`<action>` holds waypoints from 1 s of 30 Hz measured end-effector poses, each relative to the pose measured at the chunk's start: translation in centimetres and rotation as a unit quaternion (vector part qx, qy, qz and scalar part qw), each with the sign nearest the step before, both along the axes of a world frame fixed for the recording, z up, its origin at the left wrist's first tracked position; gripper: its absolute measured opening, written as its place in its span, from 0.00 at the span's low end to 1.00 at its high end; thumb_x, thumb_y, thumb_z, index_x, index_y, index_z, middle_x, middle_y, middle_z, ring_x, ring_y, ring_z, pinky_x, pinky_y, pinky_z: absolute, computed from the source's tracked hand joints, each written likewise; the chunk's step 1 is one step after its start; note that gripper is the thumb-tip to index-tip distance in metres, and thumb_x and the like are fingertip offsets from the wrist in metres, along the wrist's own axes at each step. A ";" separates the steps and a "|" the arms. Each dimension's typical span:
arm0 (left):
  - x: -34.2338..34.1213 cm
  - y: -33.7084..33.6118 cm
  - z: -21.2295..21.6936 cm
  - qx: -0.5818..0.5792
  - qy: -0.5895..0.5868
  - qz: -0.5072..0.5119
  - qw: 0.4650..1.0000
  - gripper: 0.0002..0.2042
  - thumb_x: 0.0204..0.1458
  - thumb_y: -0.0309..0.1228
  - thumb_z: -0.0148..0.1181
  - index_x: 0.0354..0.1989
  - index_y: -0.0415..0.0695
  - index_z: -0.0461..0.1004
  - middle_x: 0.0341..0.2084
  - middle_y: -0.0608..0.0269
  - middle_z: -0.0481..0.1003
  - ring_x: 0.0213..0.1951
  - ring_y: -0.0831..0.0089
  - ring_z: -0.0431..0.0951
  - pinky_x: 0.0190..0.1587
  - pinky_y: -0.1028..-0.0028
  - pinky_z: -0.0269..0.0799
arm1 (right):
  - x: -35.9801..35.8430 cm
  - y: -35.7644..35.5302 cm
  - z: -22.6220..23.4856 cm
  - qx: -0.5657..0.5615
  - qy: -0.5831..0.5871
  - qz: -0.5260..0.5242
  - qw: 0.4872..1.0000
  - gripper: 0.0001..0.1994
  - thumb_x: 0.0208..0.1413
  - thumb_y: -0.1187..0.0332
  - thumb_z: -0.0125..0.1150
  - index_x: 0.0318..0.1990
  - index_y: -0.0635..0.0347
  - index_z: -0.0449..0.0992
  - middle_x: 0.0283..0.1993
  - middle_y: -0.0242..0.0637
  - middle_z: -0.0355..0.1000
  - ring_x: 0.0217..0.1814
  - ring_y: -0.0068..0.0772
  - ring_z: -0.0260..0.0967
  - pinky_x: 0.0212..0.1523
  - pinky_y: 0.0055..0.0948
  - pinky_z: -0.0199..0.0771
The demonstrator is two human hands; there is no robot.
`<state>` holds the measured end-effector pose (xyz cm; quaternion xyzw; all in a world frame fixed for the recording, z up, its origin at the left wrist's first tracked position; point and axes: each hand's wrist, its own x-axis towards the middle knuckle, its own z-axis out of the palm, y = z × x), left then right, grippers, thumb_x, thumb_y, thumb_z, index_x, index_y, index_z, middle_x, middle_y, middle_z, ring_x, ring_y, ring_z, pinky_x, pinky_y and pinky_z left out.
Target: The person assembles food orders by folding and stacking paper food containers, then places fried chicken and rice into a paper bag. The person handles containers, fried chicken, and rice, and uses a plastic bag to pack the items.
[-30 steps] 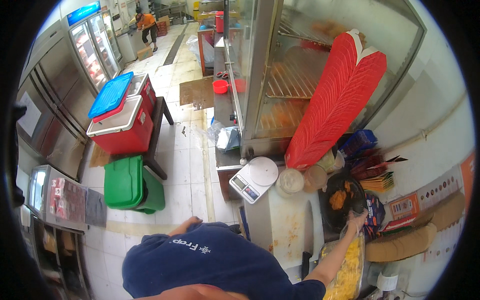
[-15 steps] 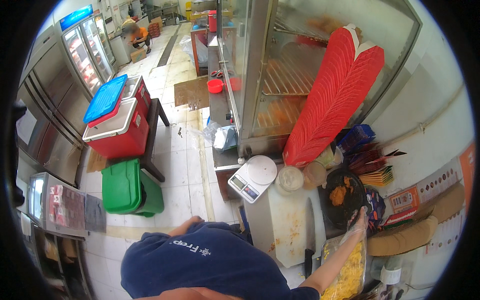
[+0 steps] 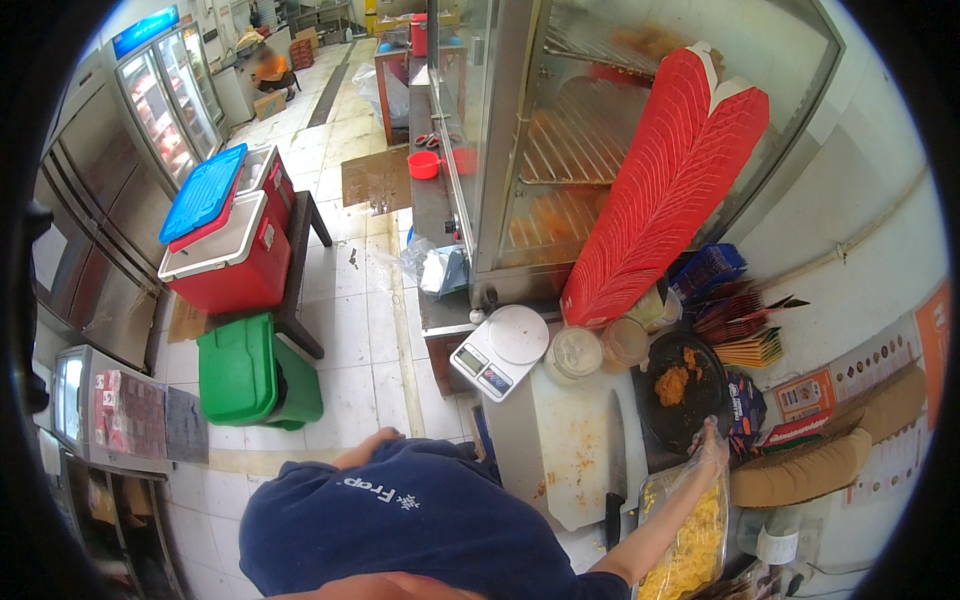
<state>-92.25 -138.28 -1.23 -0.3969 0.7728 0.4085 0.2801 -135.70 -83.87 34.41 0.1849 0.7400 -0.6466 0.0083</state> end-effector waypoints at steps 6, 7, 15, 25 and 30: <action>0.0 -0.2 0.2 0.014 0.018 0.022 0.999 0.27 0.47 0.52 0.61 0.37 0.34 0.80 0.39 0.39 0.78 0.46 0.49 0.78 0.48 0.60 0.72 | 1.3 -1.3 0.4 -0.098 -0.016 0.015 0.995 0.13 0.52 0.56 0.68 0.40 0.52 0.76 0.21 0.27 0.67 0.15 0.20 0.60 0.17 0.18 0.64; -0.1 -0.2 0.1 0.015 0.020 0.003 1.000 0.27 0.47 0.52 0.61 0.37 0.34 0.80 0.39 0.39 0.78 0.45 0.49 0.78 0.48 0.60 0.72 | 1.6 -1.5 0.6 -0.138 -0.018 0.010 0.990 0.13 0.52 0.55 0.68 0.39 0.51 0.76 0.22 0.26 0.67 0.16 0.19 0.61 0.17 0.18 0.65; -0.6 -0.6 0.3 0.013 0.018 -0.014 1.000 0.27 0.49 0.52 0.60 0.39 0.34 0.80 0.39 0.40 0.79 0.44 0.51 0.79 0.47 0.61 0.73 | 2.7 -3.1 3.9 -0.065 -0.056 -0.036 0.996 0.22 0.58 0.43 0.57 0.51 0.44 0.73 0.32 0.26 0.74 0.19 0.15 0.64 0.14 0.14 0.61; -2.0 -2.0 2.6 0.037 0.021 -0.007 0.999 0.27 0.50 0.51 0.60 0.40 0.34 0.80 0.38 0.41 0.79 0.44 0.51 0.79 0.47 0.62 0.73 | 2.0 -7.1 11.9 0.208 0.089 -0.002 0.974 0.24 0.60 0.48 0.55 0.59 0.49 0.65 0.23 0.36 0.72 0.22 0.28 0.70 0.23 0.29 0.69; -2.7 -1.8 3.1 0.041 0.020 0.005 0.999 0.26 0.50 0.51 0.60 0.40 0.34 0.80 0.38 0.41 0.79 0.44 0.51 0.79 0.47 0.62 0.73 | 0.0 -11.5 9.9 0.360 -0.025 0.081 0.929 0.25 0.61 0.48 0.51 0.60 0.53 0.64 0.59 0.57 0.67 0.65 0.56 0.61 0.63 0.44 0.60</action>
